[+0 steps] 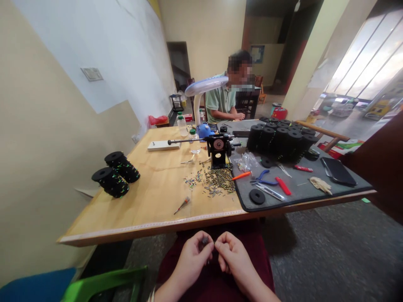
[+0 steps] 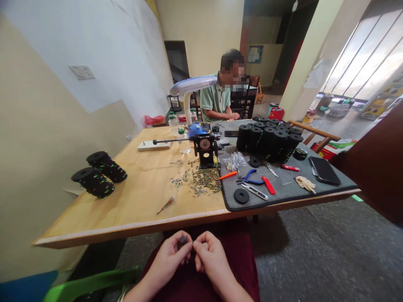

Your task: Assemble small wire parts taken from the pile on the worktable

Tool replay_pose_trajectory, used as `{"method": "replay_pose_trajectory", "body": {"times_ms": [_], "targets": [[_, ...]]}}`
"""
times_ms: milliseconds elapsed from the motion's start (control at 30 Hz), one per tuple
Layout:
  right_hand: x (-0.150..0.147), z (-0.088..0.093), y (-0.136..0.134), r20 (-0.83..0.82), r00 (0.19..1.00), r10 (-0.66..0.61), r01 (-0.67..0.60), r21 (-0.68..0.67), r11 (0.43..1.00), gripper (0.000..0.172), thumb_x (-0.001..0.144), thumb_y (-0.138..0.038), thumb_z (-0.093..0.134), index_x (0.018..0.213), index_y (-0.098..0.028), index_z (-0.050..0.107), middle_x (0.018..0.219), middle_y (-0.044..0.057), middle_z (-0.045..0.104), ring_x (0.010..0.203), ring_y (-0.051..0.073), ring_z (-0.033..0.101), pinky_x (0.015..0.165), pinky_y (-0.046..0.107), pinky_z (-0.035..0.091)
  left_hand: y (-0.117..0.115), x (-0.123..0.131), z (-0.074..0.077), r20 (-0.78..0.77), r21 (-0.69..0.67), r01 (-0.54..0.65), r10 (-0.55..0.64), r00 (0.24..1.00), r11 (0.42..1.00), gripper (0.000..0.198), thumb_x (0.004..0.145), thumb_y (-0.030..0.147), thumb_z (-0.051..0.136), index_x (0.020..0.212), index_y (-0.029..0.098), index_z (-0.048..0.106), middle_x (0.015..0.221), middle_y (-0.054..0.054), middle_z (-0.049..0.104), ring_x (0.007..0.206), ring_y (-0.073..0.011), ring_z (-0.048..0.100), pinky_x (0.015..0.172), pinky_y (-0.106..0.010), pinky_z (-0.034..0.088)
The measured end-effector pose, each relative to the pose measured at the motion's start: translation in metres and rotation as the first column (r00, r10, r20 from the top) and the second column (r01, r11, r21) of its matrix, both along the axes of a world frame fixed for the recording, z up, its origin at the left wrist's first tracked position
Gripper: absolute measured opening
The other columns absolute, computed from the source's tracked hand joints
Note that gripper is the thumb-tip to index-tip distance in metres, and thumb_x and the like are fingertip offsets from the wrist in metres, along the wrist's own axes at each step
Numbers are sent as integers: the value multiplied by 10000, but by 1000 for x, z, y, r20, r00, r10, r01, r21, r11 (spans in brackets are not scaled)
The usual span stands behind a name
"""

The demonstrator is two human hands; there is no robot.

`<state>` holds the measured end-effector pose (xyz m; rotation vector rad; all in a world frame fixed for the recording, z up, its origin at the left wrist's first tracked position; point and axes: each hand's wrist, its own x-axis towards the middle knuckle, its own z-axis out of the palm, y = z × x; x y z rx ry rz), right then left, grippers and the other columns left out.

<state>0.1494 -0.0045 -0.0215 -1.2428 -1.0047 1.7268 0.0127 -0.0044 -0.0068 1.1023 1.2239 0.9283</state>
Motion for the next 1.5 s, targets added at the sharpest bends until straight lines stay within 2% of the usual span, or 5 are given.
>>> {"method": "replay_pose_trajectory", "body": {"times_ms": [600,867,1167,1300,1500], "targets": [[3,1,3,-113,989,-96,100,28,995,383,732,-521,640,675,-198,443,335,-136,361,332,38,196,385,189,113,0,0,-2,-129,56,62,-55,990,996,43,726,186,554,691,168,538,537,43,503,466,-100,439,478,-214,360],[2,-3,4,-48,998,-35,40,104,994,350,779,-501,588,687,-200,435,380,-120,402,361,48,253,403,195,168,0,1,6,-239,144,58,-22,971,988,135,749,251,581,665,147,601,560,32,503,528,-104,394,525,-220,332],[4,9,3,25,992,121,-123,91,988,188,721,-327,590,670,-183,480,447,-120,328,412,51,217,413,207,153,5,-9,6,-66,64,-7,11,998,998,222,771,360,608,832,151,655,690,-10,611,564,-117,488,515,-211,384],[2,8,2,156,983,95,-120,159,980,107,651,-213,531,584,-189,451,456,-106,342,430,51,236,419,201,168,6,-8,6,-68,86,-25,31,997,996,188,770,332,615,785,148,648,708,-22,621,642,-139,531,584,-223,420],[-1,4,-1,58,996,73,-79,114,990,68,635,-227,455,607,-230,394,341,-138,353,308,49,268,360,188,188,11,-10,-3,-91,145,-108,122,988,984,186,784,336,595,802,157,642,725,-19,611,624,-130,508,541,-212,394]]}}
